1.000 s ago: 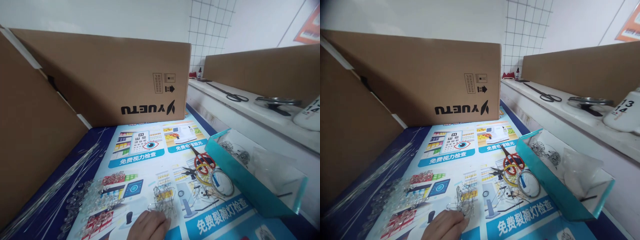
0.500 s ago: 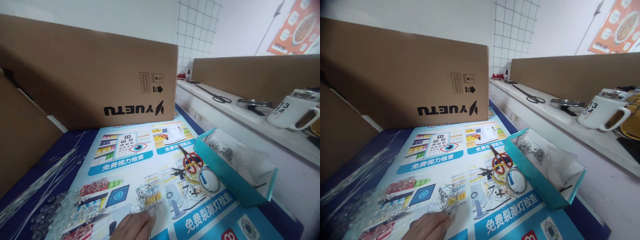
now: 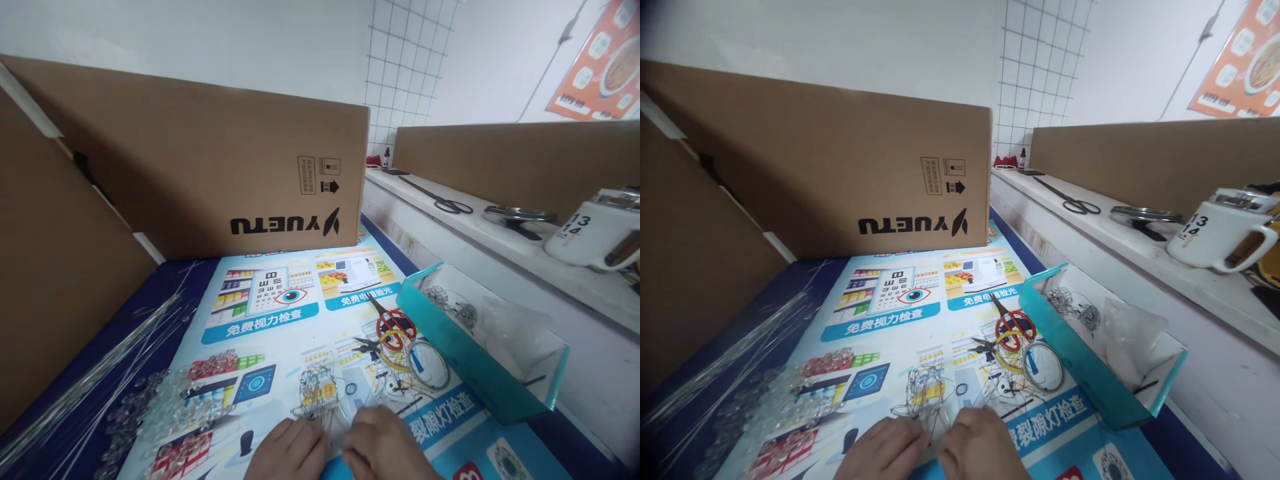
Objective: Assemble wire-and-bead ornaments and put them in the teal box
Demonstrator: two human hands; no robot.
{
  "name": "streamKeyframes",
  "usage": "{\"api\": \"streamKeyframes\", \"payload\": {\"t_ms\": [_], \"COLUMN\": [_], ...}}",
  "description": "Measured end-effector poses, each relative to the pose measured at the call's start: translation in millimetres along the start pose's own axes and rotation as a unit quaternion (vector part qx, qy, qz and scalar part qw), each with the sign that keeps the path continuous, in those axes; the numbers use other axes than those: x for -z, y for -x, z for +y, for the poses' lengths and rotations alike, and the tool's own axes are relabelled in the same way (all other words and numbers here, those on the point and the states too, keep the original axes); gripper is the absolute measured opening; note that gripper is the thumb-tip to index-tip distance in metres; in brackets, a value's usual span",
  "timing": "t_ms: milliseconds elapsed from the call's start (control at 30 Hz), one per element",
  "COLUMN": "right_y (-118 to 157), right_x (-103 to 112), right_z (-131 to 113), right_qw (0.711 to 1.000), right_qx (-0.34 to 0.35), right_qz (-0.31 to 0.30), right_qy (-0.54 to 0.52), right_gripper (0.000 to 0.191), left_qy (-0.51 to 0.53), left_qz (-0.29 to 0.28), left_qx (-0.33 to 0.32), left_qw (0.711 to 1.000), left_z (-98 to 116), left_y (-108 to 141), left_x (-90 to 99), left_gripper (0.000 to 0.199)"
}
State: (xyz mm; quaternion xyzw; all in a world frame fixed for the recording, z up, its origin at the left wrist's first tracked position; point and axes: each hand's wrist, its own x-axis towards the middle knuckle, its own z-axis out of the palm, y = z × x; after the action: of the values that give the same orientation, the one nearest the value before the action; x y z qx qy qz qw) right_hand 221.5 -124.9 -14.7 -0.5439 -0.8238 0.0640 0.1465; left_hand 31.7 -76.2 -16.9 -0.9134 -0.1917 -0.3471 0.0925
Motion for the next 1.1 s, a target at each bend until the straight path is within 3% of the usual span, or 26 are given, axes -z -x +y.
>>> {"api": "streamKeyframes", "payload": {"t_ms": [133,300,400,500,633,733,900,1000,1100], "right_y": [-5.4,-22.2,-30.7,-35.7,-37.2,-32.8,-17.0,-8.8,-3.4], "right_x": [25.6,20.2,15.3,11.8,7.6,9.3,20.0,23.4,24.3], "right_z": [17.0,30.6,30.9,32.6,38.8,41.5,39.4,38.4,38.8], "right_qw": [0.994,0.983,0.973,0.975,0.985,0.99,0.995,0.966,0.92], "right_qx": [-0.084,0.064,0.105,0.108,0.078,0.037,-0.075,-0.128,-0.17], "right_qz": [0.046,0.014,-0.003,-0.019,-0.021,-0.005,0.016,0.011,-0.005], "right_qy": [0.059,0.173,0.206,0.194,0.153,0.134,-0.064,-0.223,-0.352], "right_gripper": [0.014,0.009,0.008,0.008,0.009,0.011,0.016,0.015,0.013], "left_qy": [-0.001,-0.005,-0.019,-0.029,-0.032,-0.034,-0.053,-0.069,-0.071], "left_qz": [0.004,-0.009,-0.034,-0.046,0.0,-0.017,-0.101,-0.137,-0.14], "left_qx": [0.039,0.053,0.048,0.044,0.072,0.073,0.059,0.054,0.061], "left_qw": [0.999,0.999,0.998,0.998,0.997,0.997,0.992,0.987,0.986], "left_z": [-0.5,2.7,4.6,5.8,7.6,9.4,11.9,13.6,18.1], "left_y": [13.0,22.1,20.2,18.9,22.9,26.8,31.1,33.8,33.3], "left_x": [-10.2,-19.9,-18.8,-19.7,-26.7,-29.1,-24.2,-18.8,-10.0], "left_gripper": [0.04,0.045,0.047,0.049,0.055,0.056,0.046,0.037,0.038]}}
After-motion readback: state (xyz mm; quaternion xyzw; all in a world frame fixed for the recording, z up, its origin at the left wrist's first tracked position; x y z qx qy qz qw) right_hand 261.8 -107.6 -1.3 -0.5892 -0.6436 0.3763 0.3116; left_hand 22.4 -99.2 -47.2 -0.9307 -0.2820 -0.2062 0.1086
